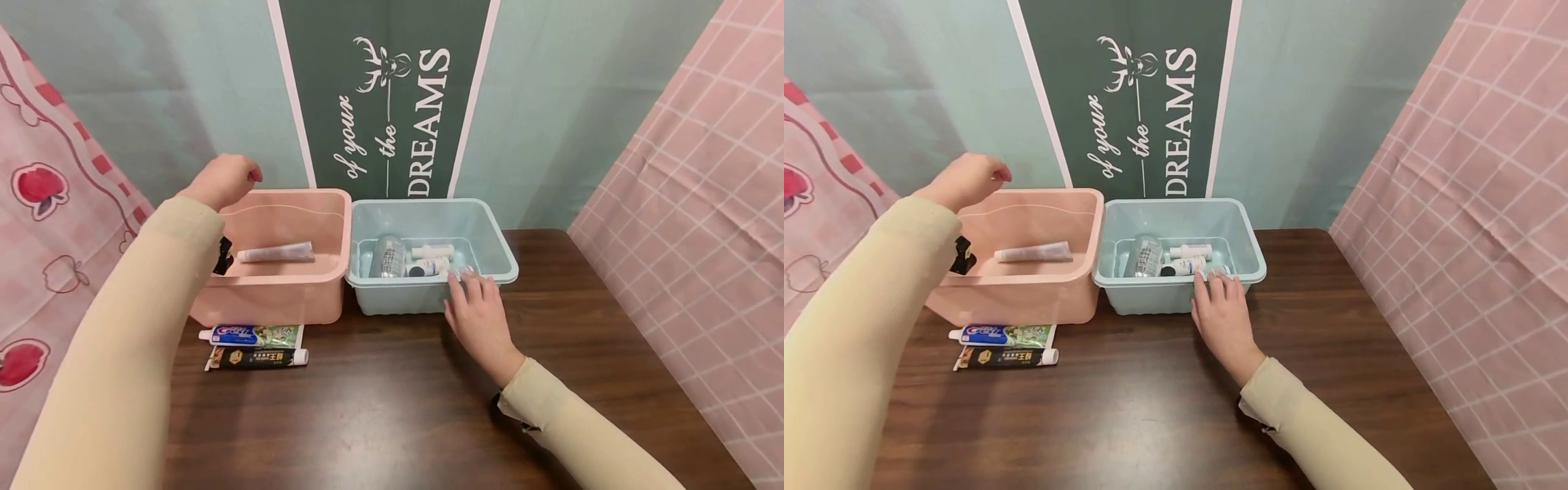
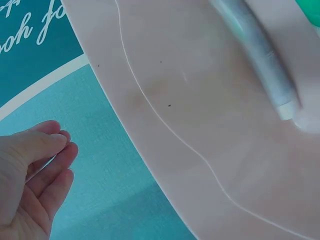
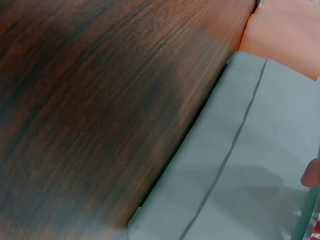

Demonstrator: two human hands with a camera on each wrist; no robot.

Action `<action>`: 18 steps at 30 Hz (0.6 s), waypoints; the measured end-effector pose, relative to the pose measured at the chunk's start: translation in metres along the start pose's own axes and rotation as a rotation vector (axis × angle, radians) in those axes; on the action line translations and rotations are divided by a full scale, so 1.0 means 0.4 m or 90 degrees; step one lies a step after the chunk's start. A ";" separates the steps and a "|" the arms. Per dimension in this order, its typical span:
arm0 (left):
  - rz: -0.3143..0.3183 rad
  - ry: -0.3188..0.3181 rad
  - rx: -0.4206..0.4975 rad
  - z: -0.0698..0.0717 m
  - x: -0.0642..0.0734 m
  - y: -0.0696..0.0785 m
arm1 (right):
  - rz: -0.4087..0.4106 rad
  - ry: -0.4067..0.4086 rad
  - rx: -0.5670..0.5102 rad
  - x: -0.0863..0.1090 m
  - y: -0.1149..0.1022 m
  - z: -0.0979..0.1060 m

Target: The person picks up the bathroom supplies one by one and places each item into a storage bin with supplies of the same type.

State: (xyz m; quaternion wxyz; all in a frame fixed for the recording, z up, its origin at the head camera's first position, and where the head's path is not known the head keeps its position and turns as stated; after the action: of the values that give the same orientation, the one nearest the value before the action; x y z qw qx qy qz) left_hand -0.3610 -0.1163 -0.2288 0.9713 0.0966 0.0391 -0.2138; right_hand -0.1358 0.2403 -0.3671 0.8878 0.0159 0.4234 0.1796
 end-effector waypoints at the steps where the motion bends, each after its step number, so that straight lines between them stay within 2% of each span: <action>1: -0.002 0.000 -0.003 0.003 0.002 0.001 | 0.000 -0.003 0.000 -0.001 0.000 -0.001; 8: -0.018 -0.004 -0.022 0.010 0.013 -0.006 | 0.003 0.005 0.006 -0.001 0.002 0.000; 18: 0.012 -0.033 -0.062 0.031 0.026 -0.020 | 0.009 0.017 -0.002 -0.001 0.004 -0.005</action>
State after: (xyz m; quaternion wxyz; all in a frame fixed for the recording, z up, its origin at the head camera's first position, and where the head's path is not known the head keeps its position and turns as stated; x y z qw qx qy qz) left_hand -0.3545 -0.1302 -0.2191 0.9775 0.0439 0.0235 -0.2050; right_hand -0.1379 0.2415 -0.3678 0.8808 0.0148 0.4349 0.1866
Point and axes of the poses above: each hand's wrist, its own x-axis away from the middle knuckle, its own z-axis out of the back of the hand, y = z × x, the point moved 4 cm from there along -x, towards the middle knuckle, and after that the axes turned 5 degrees about y, right-handed, at the moved point
